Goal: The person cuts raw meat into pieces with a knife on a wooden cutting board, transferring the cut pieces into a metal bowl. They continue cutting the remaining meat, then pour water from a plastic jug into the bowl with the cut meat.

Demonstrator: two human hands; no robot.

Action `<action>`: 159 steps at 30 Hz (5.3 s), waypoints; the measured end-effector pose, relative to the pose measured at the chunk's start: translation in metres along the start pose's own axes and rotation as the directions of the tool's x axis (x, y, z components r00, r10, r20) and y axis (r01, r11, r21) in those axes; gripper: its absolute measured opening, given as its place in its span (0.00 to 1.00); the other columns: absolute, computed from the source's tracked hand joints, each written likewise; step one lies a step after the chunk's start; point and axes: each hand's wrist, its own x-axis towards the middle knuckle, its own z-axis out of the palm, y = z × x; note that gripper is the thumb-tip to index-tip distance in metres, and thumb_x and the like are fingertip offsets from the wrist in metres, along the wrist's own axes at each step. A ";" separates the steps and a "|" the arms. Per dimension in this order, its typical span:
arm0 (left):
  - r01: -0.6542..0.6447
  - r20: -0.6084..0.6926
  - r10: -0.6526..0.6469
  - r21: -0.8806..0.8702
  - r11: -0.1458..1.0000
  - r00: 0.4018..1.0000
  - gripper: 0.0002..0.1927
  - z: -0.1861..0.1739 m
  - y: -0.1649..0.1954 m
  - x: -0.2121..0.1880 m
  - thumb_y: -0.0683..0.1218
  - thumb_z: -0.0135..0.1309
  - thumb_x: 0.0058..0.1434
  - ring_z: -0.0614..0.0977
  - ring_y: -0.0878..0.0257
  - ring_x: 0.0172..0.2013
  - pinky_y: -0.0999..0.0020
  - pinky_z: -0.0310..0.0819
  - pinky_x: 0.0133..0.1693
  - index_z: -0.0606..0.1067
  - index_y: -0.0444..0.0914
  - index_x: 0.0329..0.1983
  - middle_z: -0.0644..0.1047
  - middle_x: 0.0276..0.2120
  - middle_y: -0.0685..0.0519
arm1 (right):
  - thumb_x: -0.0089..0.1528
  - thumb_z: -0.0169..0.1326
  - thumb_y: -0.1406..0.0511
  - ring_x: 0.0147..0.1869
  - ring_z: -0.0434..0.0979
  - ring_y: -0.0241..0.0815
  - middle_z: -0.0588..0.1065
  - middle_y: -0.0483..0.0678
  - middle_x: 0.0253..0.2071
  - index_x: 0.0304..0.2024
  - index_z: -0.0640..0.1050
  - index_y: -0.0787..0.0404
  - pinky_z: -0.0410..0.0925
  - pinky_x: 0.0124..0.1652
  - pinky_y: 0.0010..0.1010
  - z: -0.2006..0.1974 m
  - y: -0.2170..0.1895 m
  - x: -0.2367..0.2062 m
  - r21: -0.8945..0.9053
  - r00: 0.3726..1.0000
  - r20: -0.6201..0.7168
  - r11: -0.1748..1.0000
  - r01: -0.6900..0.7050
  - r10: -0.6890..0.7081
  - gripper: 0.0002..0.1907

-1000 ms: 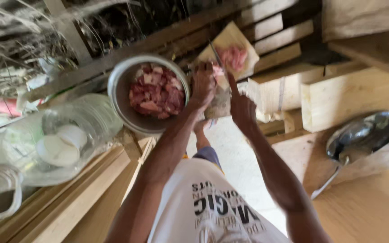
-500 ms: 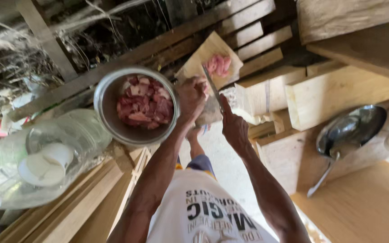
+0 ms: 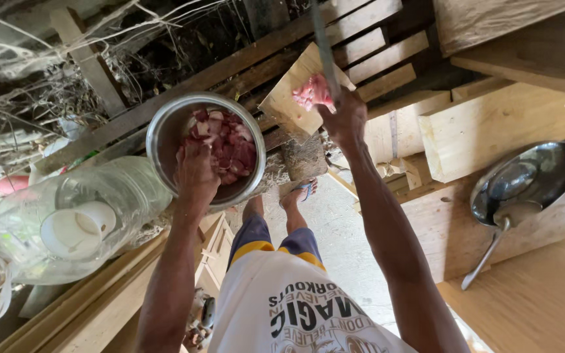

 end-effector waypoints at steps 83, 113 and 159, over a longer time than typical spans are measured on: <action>-0.025 0.110 0.208 -0.831 0.555 0.972 0.10 0.060 0.084 0.168 0.42 0.48 0.77 0.84 0.55 0.40 0.64 0.80 0.39 0.77 0.30 0.44 0.83 0.38 0.44 | 0.72 0.48 0.62 0.27 0.77 0.66 0.75 0.62 0.24 0.46 0.68 0.64 0.67 0.28 0.57 -0.007 0.017 -0.129 0.036 0.948 0.236 0.973 -0.226 0.211 0.10; 0.380 0.324 -0.199 -0.803 0.460 0.925 0.12 -0.010 0.021 0.066 0.41 0.57 0.65 0.87 0.62 0.31 0.65 0.84 0.32 0.77 0.31 0.51 0.83 0.36 0.46 | 0.63 0.60 0.69 0.22 0.79 0.43 0.79 0.52 0.24 0.35 0.79 0.69 0.70 0.22 0.35 0.028 0.002 0.000 0.218 0.937 -0.239 0.954 -0.205 0.256 0.07; 0.573 0.269 -0.512 -0.252 0.780 0.816 0.32 -0.008 -0.053 -0.037 0.50 0.64 0.62 0.81 0.41 0.43 0.47 0.78 0.41 0.67 0.36 0.66 0.80 0.42 0.38 | 0.61 0.63 0.67 0.25 0.74 0.38 0.75 0.52 0.23 0.32 0.79 0.68 0.66 0.27 0.35 0.052 -0.123 -0.088 0.437 0.942 0.336 0.888 -0.142 -0.014 0.09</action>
